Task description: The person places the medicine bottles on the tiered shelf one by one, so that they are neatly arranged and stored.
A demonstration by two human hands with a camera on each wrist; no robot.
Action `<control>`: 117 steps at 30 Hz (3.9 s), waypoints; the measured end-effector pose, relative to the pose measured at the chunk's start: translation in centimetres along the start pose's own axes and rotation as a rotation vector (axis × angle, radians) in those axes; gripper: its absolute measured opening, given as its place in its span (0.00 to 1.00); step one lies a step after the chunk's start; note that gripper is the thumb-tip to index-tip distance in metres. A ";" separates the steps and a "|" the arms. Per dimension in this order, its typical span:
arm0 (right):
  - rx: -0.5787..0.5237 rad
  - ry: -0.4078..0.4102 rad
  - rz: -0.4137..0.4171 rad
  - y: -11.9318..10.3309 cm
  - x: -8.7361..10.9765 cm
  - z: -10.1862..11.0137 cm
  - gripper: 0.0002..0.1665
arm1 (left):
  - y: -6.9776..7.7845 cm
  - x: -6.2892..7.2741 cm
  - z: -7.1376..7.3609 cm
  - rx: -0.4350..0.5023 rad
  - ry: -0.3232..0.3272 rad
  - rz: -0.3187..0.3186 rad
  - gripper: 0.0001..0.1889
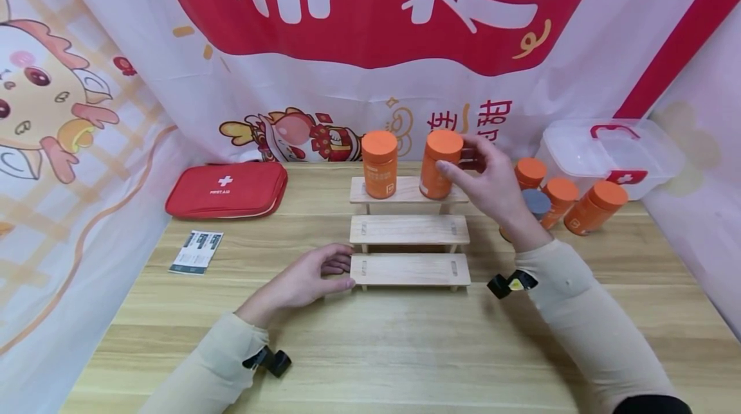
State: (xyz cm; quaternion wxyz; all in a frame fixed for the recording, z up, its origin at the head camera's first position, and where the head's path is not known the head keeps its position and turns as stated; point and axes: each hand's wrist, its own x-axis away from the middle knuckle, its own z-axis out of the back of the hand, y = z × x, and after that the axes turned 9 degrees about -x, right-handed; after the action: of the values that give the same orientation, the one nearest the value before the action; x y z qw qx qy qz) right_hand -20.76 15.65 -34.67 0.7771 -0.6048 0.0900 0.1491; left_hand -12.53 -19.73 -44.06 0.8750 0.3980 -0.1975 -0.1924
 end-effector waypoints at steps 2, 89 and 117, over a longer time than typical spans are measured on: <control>-0.003 -0.006 -0.001 0.0 0.0 0.0 0.35 | 0.0 0.0 0.0 0.001 -0.001 0.000 0.33; 0.233 0.144 -0.146 4.6 9.7 11.9 0.33 | 0.0 0.0 -0.1 0.015 0.002 -0.023 0.34; 0.213 0.118 -0.136 6.6 10.0 11.6 0.32 | -0.1 -0.1 -0.1 0.005 0.005 -0.025 0.34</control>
State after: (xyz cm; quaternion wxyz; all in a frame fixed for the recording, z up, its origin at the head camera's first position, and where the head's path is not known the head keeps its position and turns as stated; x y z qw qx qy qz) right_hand -14.08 29.57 -41.01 0.8384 -0.5315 0.1097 0.0498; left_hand -12.62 -19.66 -44.23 0.8719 0.4033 -0.1907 -0.2019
